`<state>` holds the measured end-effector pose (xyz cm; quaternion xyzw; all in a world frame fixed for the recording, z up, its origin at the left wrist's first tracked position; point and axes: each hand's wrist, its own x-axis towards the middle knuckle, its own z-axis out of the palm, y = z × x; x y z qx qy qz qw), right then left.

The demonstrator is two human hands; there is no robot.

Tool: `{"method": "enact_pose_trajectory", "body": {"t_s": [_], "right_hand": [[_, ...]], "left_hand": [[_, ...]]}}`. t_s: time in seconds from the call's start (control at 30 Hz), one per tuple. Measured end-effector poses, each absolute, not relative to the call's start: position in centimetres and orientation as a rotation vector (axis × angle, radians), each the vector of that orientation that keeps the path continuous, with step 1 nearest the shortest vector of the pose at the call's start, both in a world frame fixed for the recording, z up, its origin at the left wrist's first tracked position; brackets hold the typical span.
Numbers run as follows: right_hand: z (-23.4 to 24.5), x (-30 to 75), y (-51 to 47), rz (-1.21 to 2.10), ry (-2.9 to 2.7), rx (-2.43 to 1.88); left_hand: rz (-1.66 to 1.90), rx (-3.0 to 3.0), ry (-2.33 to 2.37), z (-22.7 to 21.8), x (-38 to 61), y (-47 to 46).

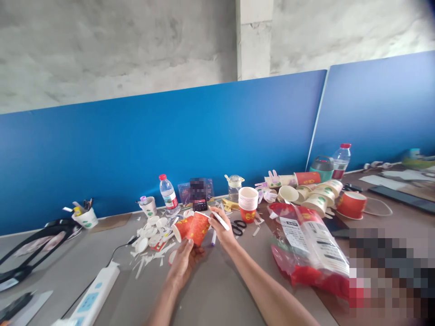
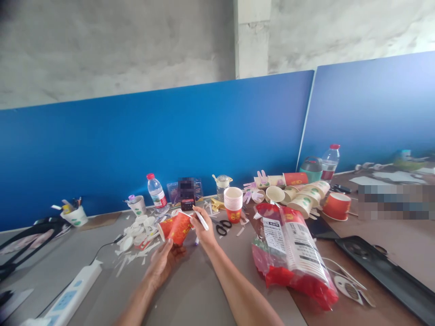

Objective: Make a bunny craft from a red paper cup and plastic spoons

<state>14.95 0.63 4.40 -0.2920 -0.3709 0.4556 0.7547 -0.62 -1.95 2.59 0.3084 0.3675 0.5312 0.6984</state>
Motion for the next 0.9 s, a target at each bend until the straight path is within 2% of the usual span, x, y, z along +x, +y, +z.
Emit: {"method": "enact_pose_trajectory", "body": {"t_s": [0.3, 0.53, 0.9], "right_hand": [[4.8, 14.7, -0.2, 0.900, -0.733, -0.628], [5.1, 13.4, -1.2, 1.177, -0.915, -0.595], [5.3, 12.5, -1.8, 1.233, -1.021, -0.625]], "left_hand": [[1.191, 0.504, 0.834, 3.2, -0.9, -1.7], [1.214, 0.399, 0.713, 4.2, -1.6, -1.3], [1.239, 0.355, 0.656, 4.4, -1.6, -1.5]]}}
